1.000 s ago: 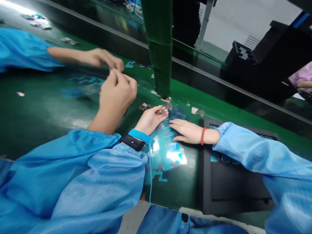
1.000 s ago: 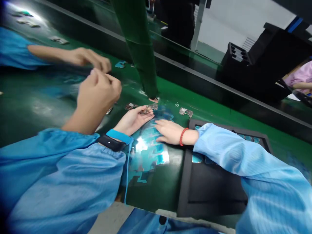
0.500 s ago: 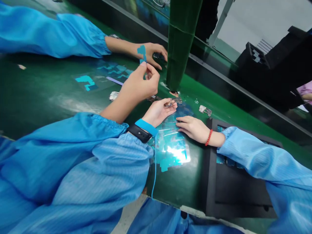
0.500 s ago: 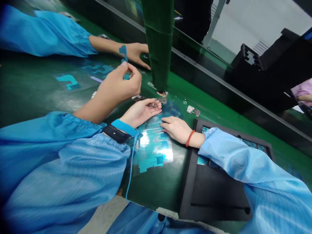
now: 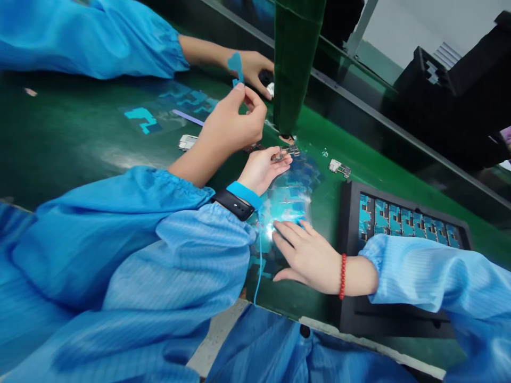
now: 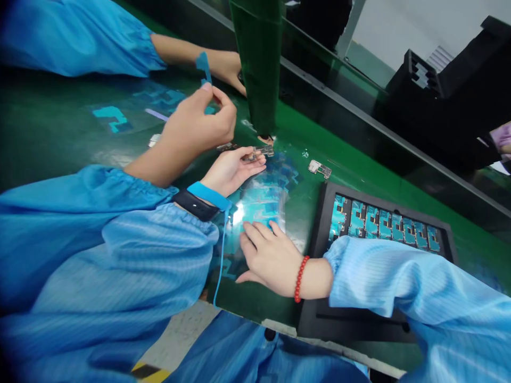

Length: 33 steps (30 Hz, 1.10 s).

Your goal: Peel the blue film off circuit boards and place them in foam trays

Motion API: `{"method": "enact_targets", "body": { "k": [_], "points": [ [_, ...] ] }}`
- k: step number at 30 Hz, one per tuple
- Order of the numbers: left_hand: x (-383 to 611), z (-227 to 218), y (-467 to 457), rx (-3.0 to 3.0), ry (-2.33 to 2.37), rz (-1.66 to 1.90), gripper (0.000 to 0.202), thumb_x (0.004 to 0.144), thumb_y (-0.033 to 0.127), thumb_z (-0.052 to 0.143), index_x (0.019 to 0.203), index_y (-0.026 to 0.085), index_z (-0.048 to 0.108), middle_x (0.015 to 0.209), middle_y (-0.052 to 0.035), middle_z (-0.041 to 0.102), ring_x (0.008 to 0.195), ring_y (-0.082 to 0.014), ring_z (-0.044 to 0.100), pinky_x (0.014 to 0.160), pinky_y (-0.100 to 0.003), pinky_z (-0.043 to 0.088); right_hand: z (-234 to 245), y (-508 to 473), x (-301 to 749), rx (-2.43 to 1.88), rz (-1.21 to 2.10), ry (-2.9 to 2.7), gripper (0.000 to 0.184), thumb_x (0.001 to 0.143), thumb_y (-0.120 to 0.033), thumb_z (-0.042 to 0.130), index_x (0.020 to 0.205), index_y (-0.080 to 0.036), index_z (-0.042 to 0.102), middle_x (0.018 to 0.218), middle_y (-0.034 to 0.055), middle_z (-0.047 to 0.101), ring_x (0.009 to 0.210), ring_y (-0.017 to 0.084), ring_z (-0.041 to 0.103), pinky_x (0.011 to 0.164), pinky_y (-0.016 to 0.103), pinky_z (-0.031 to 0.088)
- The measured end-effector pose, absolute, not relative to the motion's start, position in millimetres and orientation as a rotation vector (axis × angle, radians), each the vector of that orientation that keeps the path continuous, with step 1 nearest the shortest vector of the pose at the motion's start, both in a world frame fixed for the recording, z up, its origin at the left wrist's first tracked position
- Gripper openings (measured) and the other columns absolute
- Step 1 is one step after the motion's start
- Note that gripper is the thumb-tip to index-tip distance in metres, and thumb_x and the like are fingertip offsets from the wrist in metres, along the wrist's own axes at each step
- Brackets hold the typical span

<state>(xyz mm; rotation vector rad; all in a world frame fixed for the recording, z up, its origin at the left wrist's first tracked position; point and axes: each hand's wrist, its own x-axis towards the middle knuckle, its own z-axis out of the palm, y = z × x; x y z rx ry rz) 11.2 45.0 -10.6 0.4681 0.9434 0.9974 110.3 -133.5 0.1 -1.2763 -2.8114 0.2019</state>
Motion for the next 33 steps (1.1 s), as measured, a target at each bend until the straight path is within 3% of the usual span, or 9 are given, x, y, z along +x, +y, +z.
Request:
{"method": "enact_targets", "body": {
  "k": [3, 6, 8, 14, 17, 19, 23, 28, 33],
  "points": [
    [12, -12, 46, 0.464, 0.948, 1.006, 0.026, 0.090, 0.011, 0.045, 0.067, 0.011, 0.057, 0.060, -0.0020, 0.060, 0.062, -0.0122, 0.063, 0.081, -0.031, 0.050, -6, -131, 100, -1.301, 0.074, -2.819, 0.058, 0.084, -0.046, 0.068, 0.119, -0.001, 0.059, 0.131, 0.0257, 0.052, 0.120, 0.035, 0.049, 0.103, 0.050, 0.041],
    [12, -14, 47, 0.466, 0.942, 1.011, 0.026, 0.089, 0.011, 0.045, 0.067, 0.012, 0.057, 0.059, -0.0023, 0.060, 0.062, -0.0128, 0.063, 0.080, -0.031, 0.051, -8, -129, 98, -1.325, -0.026, -2.788, 0.030, 0.093, -0.027, 0.059, 0.113, -0.005, 0.064, 0.128, 0.0221, 0.056, 0.115, 0.032, 0.053, 0.101, 0.051, 0.043],
    [12, -15, 47, 0.471, 0.936, 1.013, 0.027, 0.089, 0.011, 0.044, 0.065, 0.012, 0.056, 0.059, -0.0023, 0.060, 0.062, -0.0128, 0.063, 0.081, -0.031, 0.051, -8, -129, 99, -1.318, -0.059, -2.777, 0.023, 0.096, -0.021, 0.053, 0.111, -0.008, 0.065, 0.128, 0.0194, 0.057, 0.114, 0.031, 0.054, 0.099, 0.051, 0.045],
    [10, -16, 48, 0.482, 0.937, 1.022, 0.023, 0.087, 0.010, 0.047, 0.066, 0.012, 0.056, 0.058, -0.0026, 0.060, 0.064, -0.0141, 0.064, 0.081, -0.034, 0.052, -7, -129, 101, -1.052, -0.099, -2.863, 0.026, 0.098, -0.016, 0.045, 0.113, -0.006, 0.064, 0.124, 0.0152, 0.060, 0.115, 0.024, 0.056, 0.097, 0.030, 0.050],
    [10, -16, 48, 0.482, 0.942, 1.022, 0.023, 0.087, 0.011, 0.046, 0.066, 0.012, 0.056, 0.059, -0.0029, 0.060, 0.064, -0.0141, 0.064, 0.080, -0.033, 0.052, -6, -129, 99, -1.005, 0.020, -2.916, 0.024, 0.099, -0.014, 0.044, 0.106, -0.007, 0.066, 0.123, 0.0149, 0.060, 0.116, 0.023, 0.055, 0.095, 0.028, 0.051],
    [10, -16, 48, 0.484, 0.946, 1.021, 0.023, 0.087, 0.011, 0.046, 0.067, 0.012, 0.056, 0.059, -0.0027, 0.060, 0.063, -0.0135, 0.064, 0.079, -0.031, 0.052, -5, -131, 94, -1.068, 0.090, -2.907, 0.026, 0.098, -0.027, 0.050, 0.102, -0.006, 0.065, 0.124, 0.0176, 0.058, 0.117, 0.026, 0.054, 0.095, 0.031, 0.050],
    [9, -17, 47, 0.492, 0.948, 1.034, 0.024, 0.087, 0.010, 0.045, 0.066, 0.013, 0.056, 0.060, -0.0019, 0.061, 0.063, -0.0116, 0.064, 0.077, -0.028, 0.052, 1, -133, 88, -1.311, 0.157, -2.838, 0.047, 0.088, -0.053, 0.059, 0.099, -0.007, 0.062, 0.115, 0.0191, 0.060, 0.107, 0.028, 0.058, 0.095, 0.040, 0.048],
    [8, -18, 48, 0.483, 0.956, 1.055, 0.026, 0.088, 0.010, 0.044, 0.064, 0.013, 0.055, 0.061, -0.0010, 0.060, 0.063, -0.0112, 0.064, 0.077, -0.027, 0.052, 3, -128, 101, -1.348, 0.192, -2.832, 0.022, 0.094, -0.034, 0.059, 0.092, -0.013, 0.065, 0.105, 0.0100, 0.063, 0.090, 0.022, 0.062, 0.099, 0.042, 0.041],
    [9, -16, 47, 0.476, 0.967, 1.062, 0.026, 0.087, 0.009, 0.045, 0.064, 0.012, 0.056, 0.060, -0.0014, 0.059, 0.062, -0.0121, 0.064, 0.075, -0.029, 0.052, 2, -135, 111, -1.136, -0.038, -2.828, 0.020, 0.099, -0.016, 0.047, 0.098, -0.010, 0.066, 0.093, 0.0098, 0.064, 0.080, 0.020, 0.059, 0.079, 0.033, 0.048]
  ]
}}
